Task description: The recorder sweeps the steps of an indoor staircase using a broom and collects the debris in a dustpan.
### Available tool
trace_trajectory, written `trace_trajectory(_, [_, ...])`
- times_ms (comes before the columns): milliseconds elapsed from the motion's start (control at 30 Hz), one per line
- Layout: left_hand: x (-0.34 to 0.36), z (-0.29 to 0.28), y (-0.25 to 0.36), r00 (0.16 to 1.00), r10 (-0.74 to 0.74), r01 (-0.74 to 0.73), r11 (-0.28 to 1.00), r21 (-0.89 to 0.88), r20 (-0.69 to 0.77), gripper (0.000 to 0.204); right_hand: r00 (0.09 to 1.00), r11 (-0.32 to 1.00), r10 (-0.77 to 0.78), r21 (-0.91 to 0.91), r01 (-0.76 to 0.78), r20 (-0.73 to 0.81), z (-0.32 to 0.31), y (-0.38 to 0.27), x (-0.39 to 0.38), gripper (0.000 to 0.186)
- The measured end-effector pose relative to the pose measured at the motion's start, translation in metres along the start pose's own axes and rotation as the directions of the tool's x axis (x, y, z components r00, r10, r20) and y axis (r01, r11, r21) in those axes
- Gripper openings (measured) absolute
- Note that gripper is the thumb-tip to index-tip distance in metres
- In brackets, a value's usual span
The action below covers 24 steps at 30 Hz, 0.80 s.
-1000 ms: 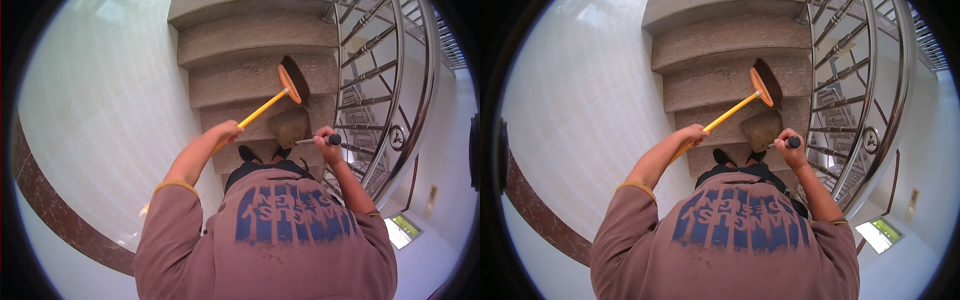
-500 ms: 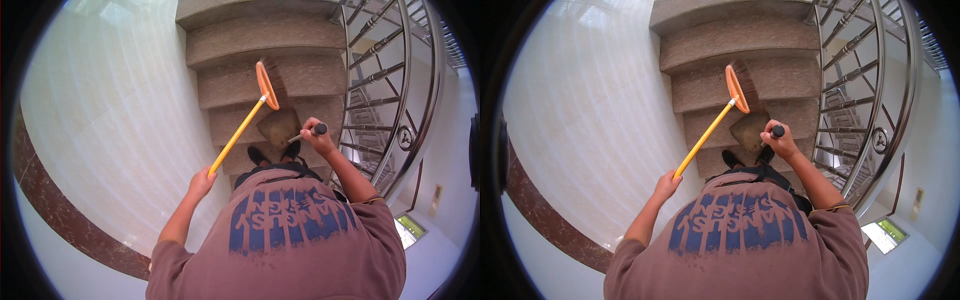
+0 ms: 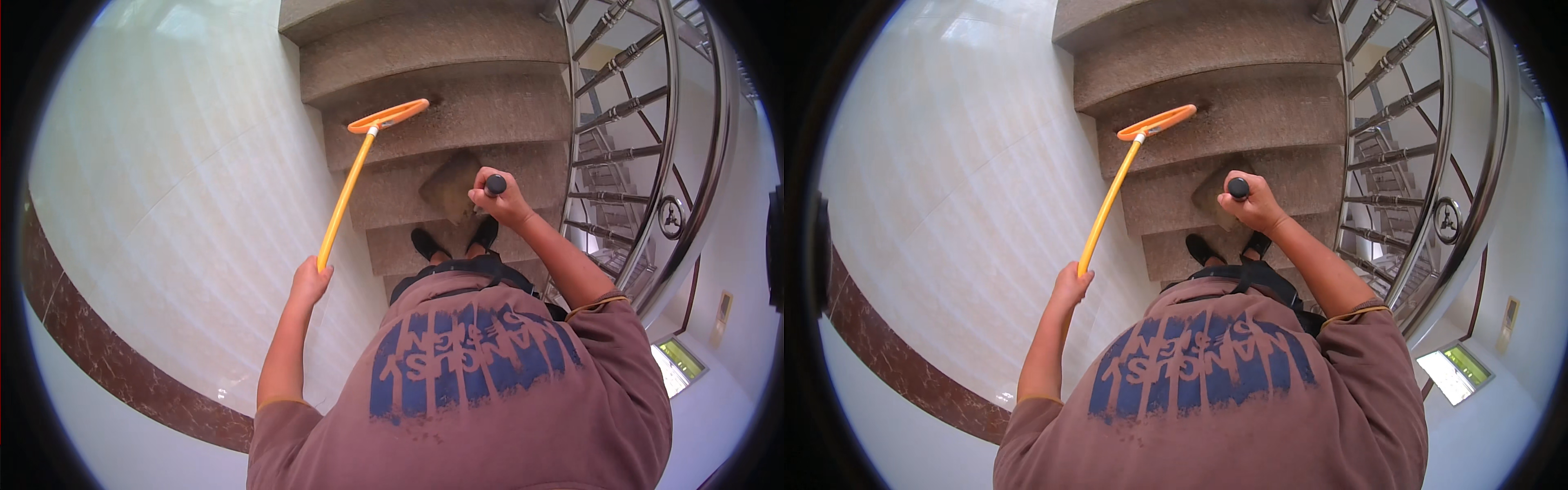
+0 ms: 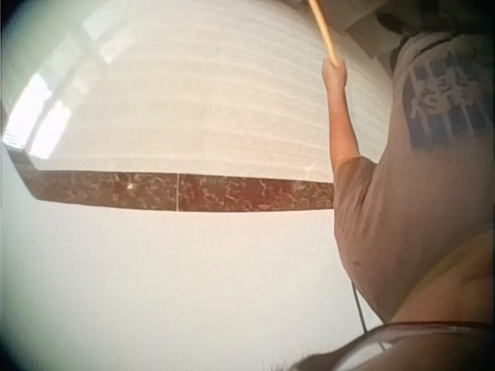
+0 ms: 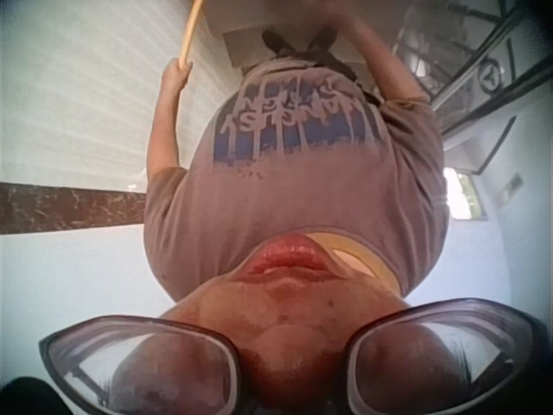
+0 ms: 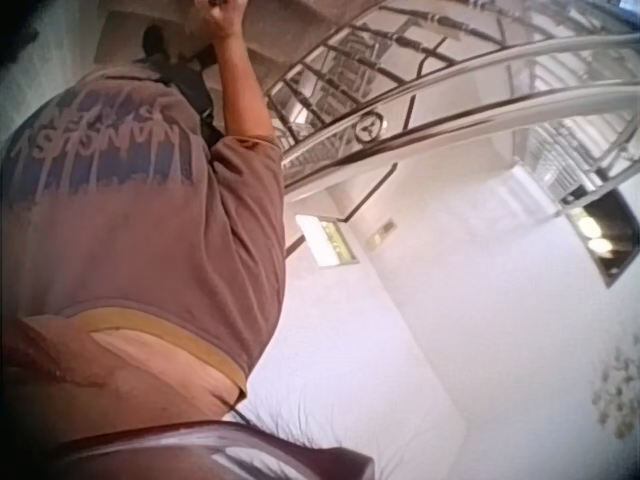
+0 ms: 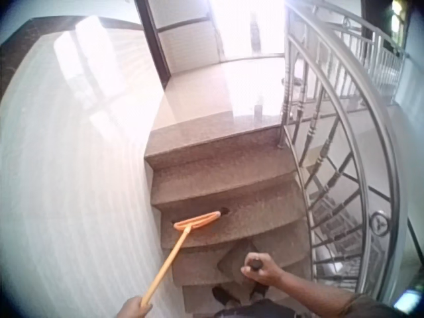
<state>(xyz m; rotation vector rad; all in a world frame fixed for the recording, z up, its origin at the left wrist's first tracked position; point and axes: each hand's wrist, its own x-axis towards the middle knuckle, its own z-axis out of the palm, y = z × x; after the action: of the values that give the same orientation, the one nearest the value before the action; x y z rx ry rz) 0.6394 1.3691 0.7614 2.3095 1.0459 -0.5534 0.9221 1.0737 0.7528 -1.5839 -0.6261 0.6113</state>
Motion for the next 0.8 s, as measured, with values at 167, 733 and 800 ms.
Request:
trace_trajectory(167, [0.080,0.011,0.028,1.000,0.008,-0.008,1.000,0.028,0.012,0.030,1.000,1.000,0.006,0.019,-0.006,-0.016,-0.004,-0.001,0.006,0.014])
trace_trajectory(733, [-0.016,-0.048,0.079,0.877,-0.137,0.120,0.991,0.065,0.460,0.024,0.993,0.998,-0.002,-0.070,-0.006,-0.116,-0.007,0.023,-0.020,0.016])
trace_trajectory(800, [-0.012,-0.061,0.086,0.898,-0.126,0.114,0.992,0.055,0.422,0.024,0.993,0.997,0.025,-0.074,-0.034,-0.116,-0.007,0.024,-0.027,0.016])
